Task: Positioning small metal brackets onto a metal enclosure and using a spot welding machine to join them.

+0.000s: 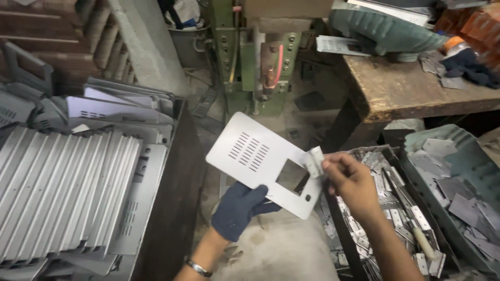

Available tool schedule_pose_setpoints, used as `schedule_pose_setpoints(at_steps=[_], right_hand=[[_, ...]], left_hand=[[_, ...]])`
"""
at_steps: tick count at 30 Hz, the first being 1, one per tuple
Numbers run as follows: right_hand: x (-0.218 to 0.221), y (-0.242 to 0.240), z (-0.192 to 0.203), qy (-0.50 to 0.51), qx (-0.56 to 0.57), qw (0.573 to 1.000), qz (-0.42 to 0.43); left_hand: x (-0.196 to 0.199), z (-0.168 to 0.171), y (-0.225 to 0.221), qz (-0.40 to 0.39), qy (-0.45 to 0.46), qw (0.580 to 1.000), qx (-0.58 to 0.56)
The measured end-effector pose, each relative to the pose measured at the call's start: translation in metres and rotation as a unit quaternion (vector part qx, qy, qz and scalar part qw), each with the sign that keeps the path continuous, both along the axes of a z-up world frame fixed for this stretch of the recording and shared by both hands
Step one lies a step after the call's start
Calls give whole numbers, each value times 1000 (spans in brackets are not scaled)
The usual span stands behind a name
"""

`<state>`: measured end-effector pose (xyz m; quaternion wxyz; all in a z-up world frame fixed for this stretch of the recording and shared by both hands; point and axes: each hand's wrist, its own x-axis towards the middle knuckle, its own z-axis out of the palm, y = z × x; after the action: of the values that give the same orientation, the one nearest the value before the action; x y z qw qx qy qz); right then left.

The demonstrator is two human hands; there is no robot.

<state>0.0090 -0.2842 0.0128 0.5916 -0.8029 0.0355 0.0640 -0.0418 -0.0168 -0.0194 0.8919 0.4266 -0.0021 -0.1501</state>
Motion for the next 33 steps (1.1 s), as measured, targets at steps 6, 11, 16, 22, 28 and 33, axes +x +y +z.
schedule_pose_setpoints(at_steps=[6, 11, 16, 22, 28, 33], right_hand=[[35, -95, -29, 4, 247, 965, -86], [38, -124, -73, 48, 57, 971, -228], [17, -133, -149, 27, -498, 866, -29], [-5, -130, -184, -108, -579, 807, -43], [9, -116, -139, -23, -464, 875, -139], [25, -86, -70, -52, 7, 991, -126]], left_hand=[[3, 7, 9, -8, 11, 1000, 24], [2, 7, 10, -14, 8, 999, 32], [1, 11, 7, -24, 0, 999, 44], [2, 15, 5, -20, 17, 998, 54], [2, 9, 5, 1, 28, 999, 43], [5, 9, -3, 15, 20, 998, 54]])
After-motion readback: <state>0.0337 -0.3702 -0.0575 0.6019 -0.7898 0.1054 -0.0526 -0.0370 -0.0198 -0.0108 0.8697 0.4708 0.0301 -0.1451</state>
